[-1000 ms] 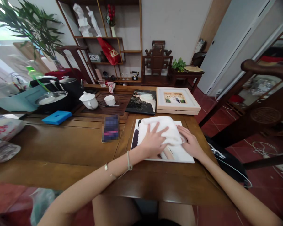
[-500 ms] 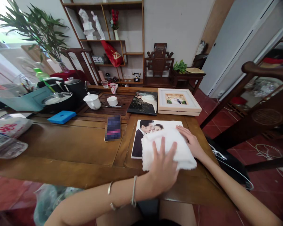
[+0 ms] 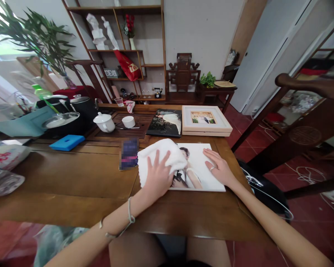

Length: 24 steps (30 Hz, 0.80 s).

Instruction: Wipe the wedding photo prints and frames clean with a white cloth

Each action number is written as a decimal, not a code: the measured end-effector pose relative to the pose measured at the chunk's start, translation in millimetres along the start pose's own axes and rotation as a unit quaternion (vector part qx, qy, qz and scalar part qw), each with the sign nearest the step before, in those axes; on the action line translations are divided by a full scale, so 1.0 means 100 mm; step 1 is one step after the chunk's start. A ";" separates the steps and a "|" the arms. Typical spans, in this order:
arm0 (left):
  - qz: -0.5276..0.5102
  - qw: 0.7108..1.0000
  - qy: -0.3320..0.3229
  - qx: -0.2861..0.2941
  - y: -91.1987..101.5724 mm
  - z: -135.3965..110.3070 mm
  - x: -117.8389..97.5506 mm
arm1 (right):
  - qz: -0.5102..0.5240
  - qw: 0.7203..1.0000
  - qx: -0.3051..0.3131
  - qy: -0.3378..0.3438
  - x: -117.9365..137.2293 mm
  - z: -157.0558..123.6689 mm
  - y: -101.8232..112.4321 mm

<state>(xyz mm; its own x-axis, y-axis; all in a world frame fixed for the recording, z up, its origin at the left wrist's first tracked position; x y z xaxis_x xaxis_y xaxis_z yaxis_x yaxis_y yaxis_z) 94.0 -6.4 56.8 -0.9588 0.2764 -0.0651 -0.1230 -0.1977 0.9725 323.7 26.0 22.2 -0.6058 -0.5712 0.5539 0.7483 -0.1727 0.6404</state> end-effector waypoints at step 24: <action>-0.029 0.980 -0.187 0.060 -0.19 0.80 -0.69 | 0.000 1.000 0.003 0.008 0.05 0.02 0.01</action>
<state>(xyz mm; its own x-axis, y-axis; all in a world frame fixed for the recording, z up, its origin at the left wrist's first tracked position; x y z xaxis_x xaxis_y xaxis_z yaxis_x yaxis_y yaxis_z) 183.1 53.9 60.8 -0.7875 0.6137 -0.0568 -0.1224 -0.0654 0.9903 321.4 24.9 26.8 -0.6017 -0.5845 0.5443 0.7463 -0.1687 0.6439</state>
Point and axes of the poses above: each hand's wrist, its own z-axis towards the middle knuckle, its own y-axis out of the back of the hand, x = y × z, the point moved 8 cm from there along z, towards the middle knuckle, and after that the axes turned 9 degrees about y, right-handed, at the moved point
